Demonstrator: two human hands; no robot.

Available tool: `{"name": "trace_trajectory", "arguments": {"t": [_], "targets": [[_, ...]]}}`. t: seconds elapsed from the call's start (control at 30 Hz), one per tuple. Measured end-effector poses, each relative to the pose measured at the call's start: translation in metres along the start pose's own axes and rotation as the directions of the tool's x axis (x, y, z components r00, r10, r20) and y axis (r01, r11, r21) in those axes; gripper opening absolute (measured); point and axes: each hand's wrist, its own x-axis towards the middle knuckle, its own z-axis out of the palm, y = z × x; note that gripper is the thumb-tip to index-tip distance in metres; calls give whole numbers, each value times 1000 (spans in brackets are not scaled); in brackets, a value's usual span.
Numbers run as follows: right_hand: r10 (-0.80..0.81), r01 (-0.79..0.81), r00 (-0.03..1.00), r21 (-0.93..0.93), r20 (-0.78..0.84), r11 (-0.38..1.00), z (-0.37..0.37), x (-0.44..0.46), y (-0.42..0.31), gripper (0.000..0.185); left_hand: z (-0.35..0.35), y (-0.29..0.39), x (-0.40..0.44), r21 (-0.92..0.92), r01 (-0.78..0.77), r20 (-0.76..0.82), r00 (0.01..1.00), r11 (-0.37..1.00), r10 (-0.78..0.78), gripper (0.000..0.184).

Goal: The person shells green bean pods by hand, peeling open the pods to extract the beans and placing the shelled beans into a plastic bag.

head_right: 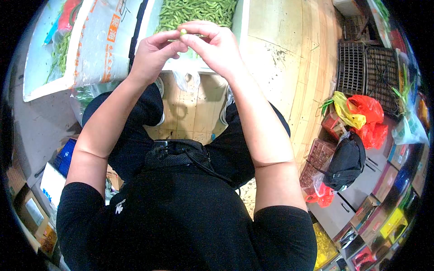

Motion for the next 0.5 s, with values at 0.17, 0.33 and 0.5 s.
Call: {"name": "trace_trajectory", "arguments": {"t": [0.17, 0.33, 0.5], "targets": [[116, -113, 993, 174, -7, 978, 11, -5, -7, 24, 3, 8, -5, 102, -155, -49, 986, 983, 161, 18], [163, -166, 986, 425, 45, 890, 16, -7, -3, 25, 4, 10, -8, 59, -185, -70, 980, 981, 189, 13], [168, -173, 984, 520, 58, 837, 19, -8, -2, 24, 5, 13, -9, 76, -238, -75, 967, 968, 244, 12]]}}
